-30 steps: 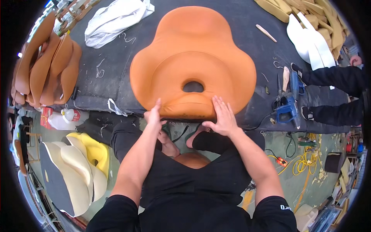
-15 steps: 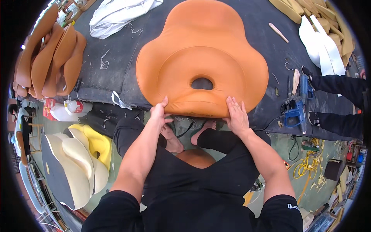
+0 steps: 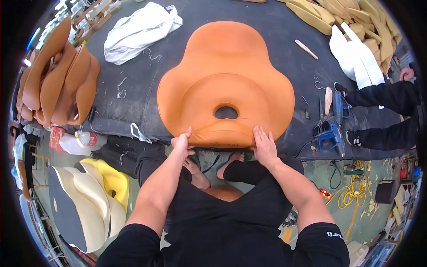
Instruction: Using a heat gun to shape and smooth the leather cover onto a chair seat frame.
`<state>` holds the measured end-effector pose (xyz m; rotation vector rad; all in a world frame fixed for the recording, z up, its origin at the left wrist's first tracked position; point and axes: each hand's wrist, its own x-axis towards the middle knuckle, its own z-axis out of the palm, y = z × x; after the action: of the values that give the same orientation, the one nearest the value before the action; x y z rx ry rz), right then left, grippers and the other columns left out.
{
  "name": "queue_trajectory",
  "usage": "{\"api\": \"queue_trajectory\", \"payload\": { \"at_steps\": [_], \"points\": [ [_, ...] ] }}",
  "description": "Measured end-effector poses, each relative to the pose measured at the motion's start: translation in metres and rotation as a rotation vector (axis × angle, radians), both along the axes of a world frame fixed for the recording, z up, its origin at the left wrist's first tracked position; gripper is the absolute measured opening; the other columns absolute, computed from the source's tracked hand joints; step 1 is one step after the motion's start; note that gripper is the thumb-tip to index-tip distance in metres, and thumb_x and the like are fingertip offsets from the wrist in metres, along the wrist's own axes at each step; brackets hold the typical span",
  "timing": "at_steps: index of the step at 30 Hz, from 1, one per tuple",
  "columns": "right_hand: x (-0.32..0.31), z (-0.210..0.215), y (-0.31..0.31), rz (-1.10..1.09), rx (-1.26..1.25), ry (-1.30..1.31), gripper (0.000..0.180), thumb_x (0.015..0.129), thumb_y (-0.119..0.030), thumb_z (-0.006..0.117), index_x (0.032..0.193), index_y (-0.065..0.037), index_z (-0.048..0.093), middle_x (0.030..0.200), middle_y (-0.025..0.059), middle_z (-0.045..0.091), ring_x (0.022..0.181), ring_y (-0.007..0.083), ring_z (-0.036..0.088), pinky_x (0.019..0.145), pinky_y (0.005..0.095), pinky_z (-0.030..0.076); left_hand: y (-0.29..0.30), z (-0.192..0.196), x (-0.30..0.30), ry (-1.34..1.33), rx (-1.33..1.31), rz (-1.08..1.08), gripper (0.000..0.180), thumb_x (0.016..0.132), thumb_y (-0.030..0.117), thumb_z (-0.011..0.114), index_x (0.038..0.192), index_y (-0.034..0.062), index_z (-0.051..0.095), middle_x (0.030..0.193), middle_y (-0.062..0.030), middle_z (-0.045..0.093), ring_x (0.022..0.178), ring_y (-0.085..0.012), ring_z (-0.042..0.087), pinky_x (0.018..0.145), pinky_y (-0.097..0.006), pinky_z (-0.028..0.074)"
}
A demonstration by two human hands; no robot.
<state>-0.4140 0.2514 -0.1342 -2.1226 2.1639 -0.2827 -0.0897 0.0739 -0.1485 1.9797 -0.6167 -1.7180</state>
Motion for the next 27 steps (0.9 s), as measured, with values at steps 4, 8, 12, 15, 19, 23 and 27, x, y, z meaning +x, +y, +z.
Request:
{"api": "queue_trajectory", "payload": {
  "at_steps": [4, 8, 12, 15, 19, 23, 27],
  "points": [
    [-0.003, -0.001, -0.001, -0.048, 0.011, 0.025, 0.087, 0.084, -0.013, 0.079, 0.159, 0.001, 0.039, 0.164, 0.0177, 0.045, 0.154, 0.0304, 0.041, 0.125, 0.0585, 0.03, 0.004, 0.009, -0.019, 0.058, -0.021, 0.031, 0.082, 0.087, 0.052, 0.084, 0.15, 0.0085, 0.053, 0.146, -0.0237, 0.059, 0.115, -0.0509, 0.066, 0.093, -0.075, 0.049],
    [0.004, 0.006, -0.003, -0.026, 0.058, 0.044, 0.082, 0.086, -0.014, 0.076, 0.158, 0.001, 0.04, 0.164, 0.0162, 0.046, 0.153, 0.0293, 0.042, 0.126, 0.0599, 0.027, 0.002, 0.002, -0.028, 0.021, -0.028, 0.251, 0.086, 0.089, 0.053, 0.083, 0.153, 0.0064, 0.048, 0.147, -0.0253, 0.058, 0.119, -0.0524, 0.065, 0.096, -0.077, 0.046],
    [-0.005, -0.003, -0.003, -0.022, 0.01, 0.106, 0.079, 0.082, -0.013, 0.075, 0.155, 0.002, 0.046, 0.161, 0.0173, 0.05, 0.152, 0.0287, 0.046, 0.127, 0.0615, 0.023, -0.001, 0.01, -0.034, 0.053, 0.005, 0.253, 0.088, 0.09, 0.053, 0.082, 0.155, 0.0069, 0.045, 0.148, -0.0257, 0.057, 0.121, -0.0538, 0.063, 0.099, -0.079, 0.044],
    [-0.007, 0.0, -0.002, -0.021, 0.052, 0.082, 0.078, 0.082, -0.013, 0.075, 0.154, 0.002, 0.047, 0.16, 0.0172, 0.052, 0.151, 0.0277, 0.047, 0.127, 0.0612, 0.022, 0.0, 0.017, -0.022, 0.191, 0.071, 0.127, 0.088, 0.09, 0.051, 0.082, 0.155, 0.0048, 0.044, 0.149, -0.0263, 0.056, 0.123, -0.0553, 0.062, 0.104, -0.08, 0.039],
    [-0.006, 0.002, -0.014, -0.007, 0.014, 0.082, 0.078, 0.082, -0.015, 0.077, 0.153, 0.002, 0.048, 0.159, 0.0165, 0.053, 0.149, 0.0277, 0.049, 0.127, 0.0613, 0.022, -0.014, 0.003, -0.027, 0.075, 0.027, 0.245, 0.087, 0.09, 0.045, 0.084, 0.155, 0.0026, 0.043, 0.15, -0.025, 0.056, 0.126, -0.0561, 0.06, 0.106, -0.081, 0.036],
    [-0.008, 0.001, -0.005, -0.01, 0.04, 0.082, 0.08, 0.082, -0.017, 0.078, 0.154, 0.001, 0.047, 0.159, 0.0164, 0.053, 0.15, 0.0272, 0.049, 0.127, 0.0613, 0.021, -0.004, 0.022, -0.039, 0.004, 0.007, 0.302, 0.083, 0.09, 0.039, 0.085, 0.154, 0.0036, 0.045, 0.149, -0.0236, 0.057, 0.127, -0.0543, 0.06, 0.105, -0.079, 0.04],
    [-0.002, 0.004, -0.009, -0.004, 0.049, 0.082, 0.081, 0.083, -0.018, 0.078, 0.155, 0.0, 0.045, 0.16, 0.0159, 0.052, 0.151, 0.0273, 0.047, 0.127, 0.0622, 0.02, -0.018, -0.004, -0.015, 0.087, 0.106, 0.191, 0.084, 0.091, 0.052, 0.08, 0.154, 0.0082, 0.047, 0.151, -0.0222, 0.056, 0.13, -0.0512, 0.059, 0.109, -0.078, 0.035]
  ]
}}
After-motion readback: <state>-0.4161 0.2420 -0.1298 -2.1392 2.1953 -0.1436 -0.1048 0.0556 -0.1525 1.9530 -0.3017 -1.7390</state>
